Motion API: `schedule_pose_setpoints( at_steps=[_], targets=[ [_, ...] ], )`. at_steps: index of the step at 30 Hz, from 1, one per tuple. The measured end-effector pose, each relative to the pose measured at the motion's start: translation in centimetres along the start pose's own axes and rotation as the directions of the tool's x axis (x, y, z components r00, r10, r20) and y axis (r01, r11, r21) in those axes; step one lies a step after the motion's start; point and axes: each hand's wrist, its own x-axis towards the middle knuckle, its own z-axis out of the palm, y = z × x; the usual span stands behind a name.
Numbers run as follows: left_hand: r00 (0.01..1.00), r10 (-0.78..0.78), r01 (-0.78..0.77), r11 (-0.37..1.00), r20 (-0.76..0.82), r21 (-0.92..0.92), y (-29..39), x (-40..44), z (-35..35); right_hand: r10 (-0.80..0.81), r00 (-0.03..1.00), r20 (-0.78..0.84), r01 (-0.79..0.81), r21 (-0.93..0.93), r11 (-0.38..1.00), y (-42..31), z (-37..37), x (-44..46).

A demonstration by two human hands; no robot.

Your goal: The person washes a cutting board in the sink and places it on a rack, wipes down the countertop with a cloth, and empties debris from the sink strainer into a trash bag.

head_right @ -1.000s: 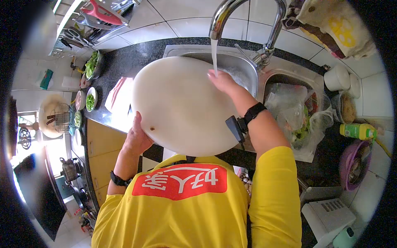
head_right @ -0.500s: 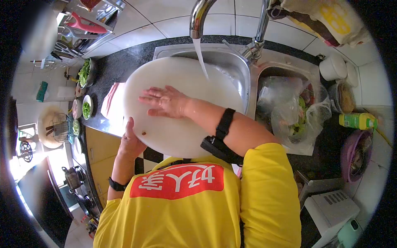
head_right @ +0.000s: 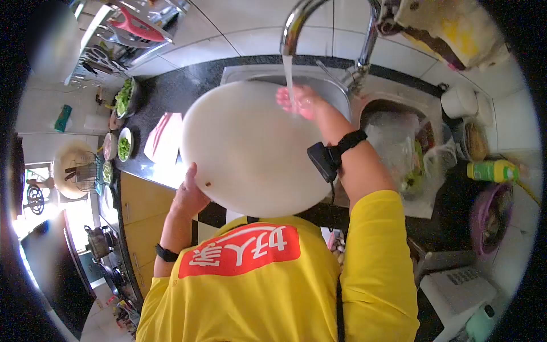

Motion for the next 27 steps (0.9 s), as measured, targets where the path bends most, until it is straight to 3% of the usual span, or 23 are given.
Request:
schedule_pose_setpoints(
  at_steps=[1, 2, 4, 6, 7, 8, 9, 10, 13, 14, 16, 18, 19, 21, 22, 23, 25, 27],
  targets=[
    [1.000, -0.022, 0.022, 1.000, 0.004, -0.006, -0.1, 0.0, 0.0, -0.028, 0.980, 0.195, -0.032, 0.302, 0.953, -1.8, 1.8, -2.3],
    [0.999, -0.036, 0.036, 0.999, 0.028, -0.028, 0.2, 0.1, 0.2, -0.019, 0.984, 0.178, -0.037, 0.308, 0.951, -2.6, 3.1, -3.8],
    [1.000, -0.021, 0.021, 1.000, 0.015, 0.001, 0.4, 0.3, 0.6, -0.056, 0.893, 0.446, -0.041, 0.204, 0.978, -3.7, 6.1, -5.8],
    [1.000, -0.015, 0.015, 1.000, 0.019, 0.005, 0.3, 0.4, 0.3, -0.008, 0.879, 0.477, -0.084, 0.171, 0.982, -2.9, 9.1, -8.2],
    [1.000, 0.002, -0.003, 1.000, 0.017, 0.012, 0.3, 0.5, 0.3, -0.086, 0.898, 0.431, 0.115, -0.042, 0.993, -1.9, 10.7, -9.8],
    [1.000, -0.001, 0.001, 1.000, -0.004, 0.029, 0.4, 0.4, 0.5, -0.172, 0.899, 0.402, 0.293, -0.261, 0.920, -0.6, 12.0, -11.6],
    [1.000, -0.007, 0.007, 1.000, -0.001, 0.028, 0.6, 0.3, 0.8, -0.387, 0.788, 0.478, 0.613, -0.555, 0.562, 1.8, 12.3, -13.0],
    [1.000, 0.008, -0.008, 0.999, -0.009, 0.048, 0.8, 0.2, 1.1, -0.493, 0.609, 0.621, 0.724, -0.689, 0.026, 4.0, 12.2, -13.6],
    [1.000, 0.023, -0.024, 0.996, 0.009, 0.087, 0.9, 0.2, 1.3, -0.517, 0.653, 0.553, 0.654, -0.756, 0.017, 5.3, 9.9, -14.6],
    [0.999, 0.014, -0.018, 0.994, 0.035, 0.111, 0.9, 0.0, 1.1, -0.586, 0.625, 0.516, 0.620, -0.784, -0.028, 7.4, 7.1, -12.1],
    [1.000, 0.002, -0.005, 0.992, 0.020, 0.126, 0.9, -0.3, 0.9, -0.431, 0.892, 0.133, 0.220, -0.962, 0.160, 6.6, 2.1, -10.0],
    [1.000, -0.002, 0.000, 0.990, 0.017, 0.138, 0.9, 0.0, 0.9, -0.340, 0.939, -0.053, 0.011, -0.983, 0.184, 7.4, -2.4, -7.5],
    [1.000, 0.013, -0.013, 0.987, 0.002, 0.160, 0.9, 0.0, 0.8, -0.342, 0.938, -0.058, 0.007, -0.983, 0.184, 6.4, -2.7, -7.0],
    [0.999, 0.039, -0.036, 0.983, -0.013, 0.182, 1.0, 0.3, 0.7, -0.320, 0.919, -0.229, -0.101, -0.924, 0.370, 4.4, -2.4, -5.8],
    [1.000, 0.009, -0.006, 0.977, -0.012, 0.213, 1.1, 0.3, 0.6, -0.293, 0.937, -0.190, -0.009, -0.853, 0.522, 3.2, -1.3, -5.6],
    [1.000, -0.022, 0.025, 0.969, -0.015, 0.245, 1.3, 0.2, 0.5, -0.298, 0.937, -0.181, 0.001, -0.853, 0.522, 3.4, -0.9, -5.3],
    [0.997, -0.026, 0.045, 0.960, -0.075, 0.275, 1.8, -0.7, 1.6, -0.178, 0.983, 0.046, 0.095, -0.956, 0.278, 4.4, 0.1, -5.6],
    [0.993, -0.015, 0.052, 0.951, -0.121, 0.305, 3.0, -0.9, 1.7, -0.252, 0.968, 0.016, 0.090, -0.954, 0.286, 4.6, 0.3, -6.6]
  ],
)
